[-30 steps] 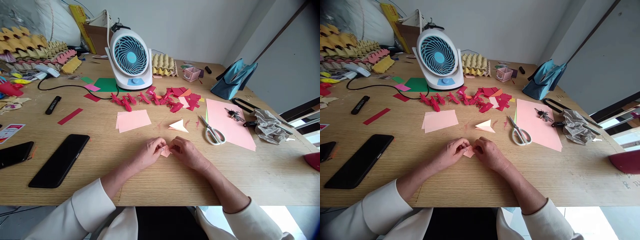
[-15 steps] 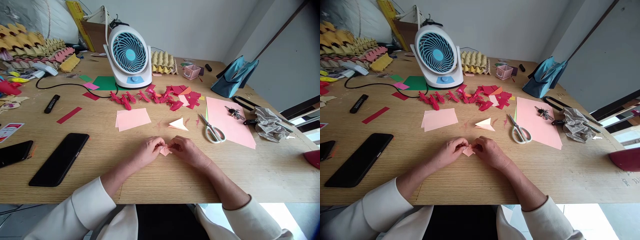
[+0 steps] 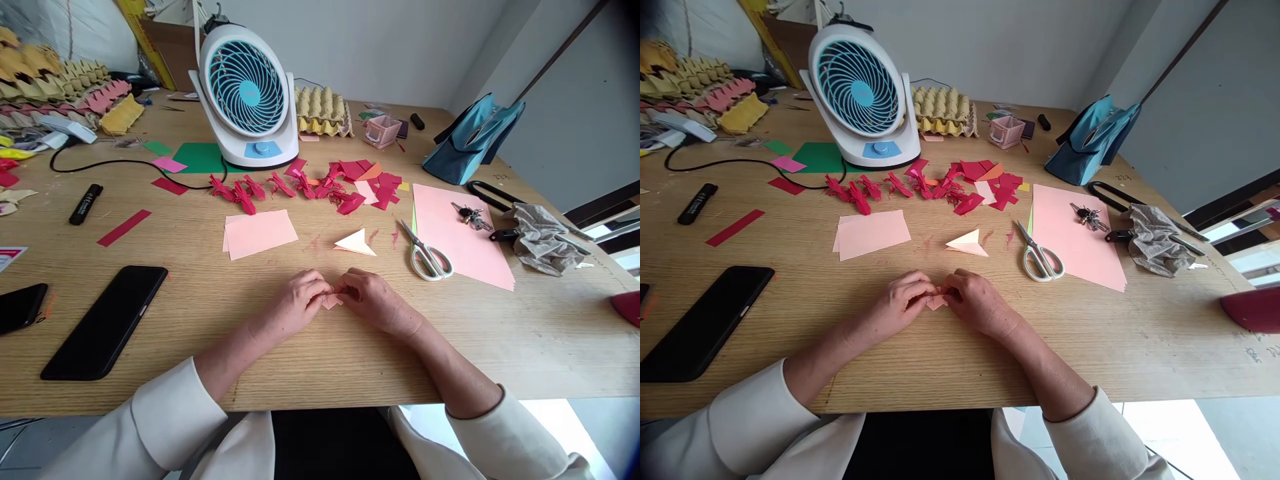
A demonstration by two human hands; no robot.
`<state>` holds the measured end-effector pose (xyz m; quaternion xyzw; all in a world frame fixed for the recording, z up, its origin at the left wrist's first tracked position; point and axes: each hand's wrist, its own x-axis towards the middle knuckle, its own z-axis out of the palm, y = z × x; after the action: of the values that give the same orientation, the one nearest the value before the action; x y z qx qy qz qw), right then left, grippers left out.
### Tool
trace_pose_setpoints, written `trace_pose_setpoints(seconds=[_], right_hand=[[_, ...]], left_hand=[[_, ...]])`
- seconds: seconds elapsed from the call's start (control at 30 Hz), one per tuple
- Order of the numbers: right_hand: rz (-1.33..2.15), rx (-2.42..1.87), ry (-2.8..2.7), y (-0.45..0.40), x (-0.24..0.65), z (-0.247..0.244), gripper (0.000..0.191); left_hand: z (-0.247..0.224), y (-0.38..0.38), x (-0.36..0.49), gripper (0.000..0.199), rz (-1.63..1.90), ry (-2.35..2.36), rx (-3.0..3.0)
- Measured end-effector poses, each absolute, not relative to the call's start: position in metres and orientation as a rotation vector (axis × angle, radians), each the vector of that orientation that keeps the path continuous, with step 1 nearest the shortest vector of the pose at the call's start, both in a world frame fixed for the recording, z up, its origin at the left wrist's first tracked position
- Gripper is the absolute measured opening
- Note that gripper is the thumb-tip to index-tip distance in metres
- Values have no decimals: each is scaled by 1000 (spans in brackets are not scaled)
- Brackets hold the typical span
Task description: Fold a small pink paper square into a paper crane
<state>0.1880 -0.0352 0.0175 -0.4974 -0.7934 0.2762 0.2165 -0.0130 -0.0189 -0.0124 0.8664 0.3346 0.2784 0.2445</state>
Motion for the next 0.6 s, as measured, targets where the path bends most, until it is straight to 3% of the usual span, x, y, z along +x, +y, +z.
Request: trace_pose_setpoints(seconds=[0.6], right_hand=[[701,-1420,-2274,-39,188,14,12]], left_hand=[[3,-12,-9,13,454,921,2477]])
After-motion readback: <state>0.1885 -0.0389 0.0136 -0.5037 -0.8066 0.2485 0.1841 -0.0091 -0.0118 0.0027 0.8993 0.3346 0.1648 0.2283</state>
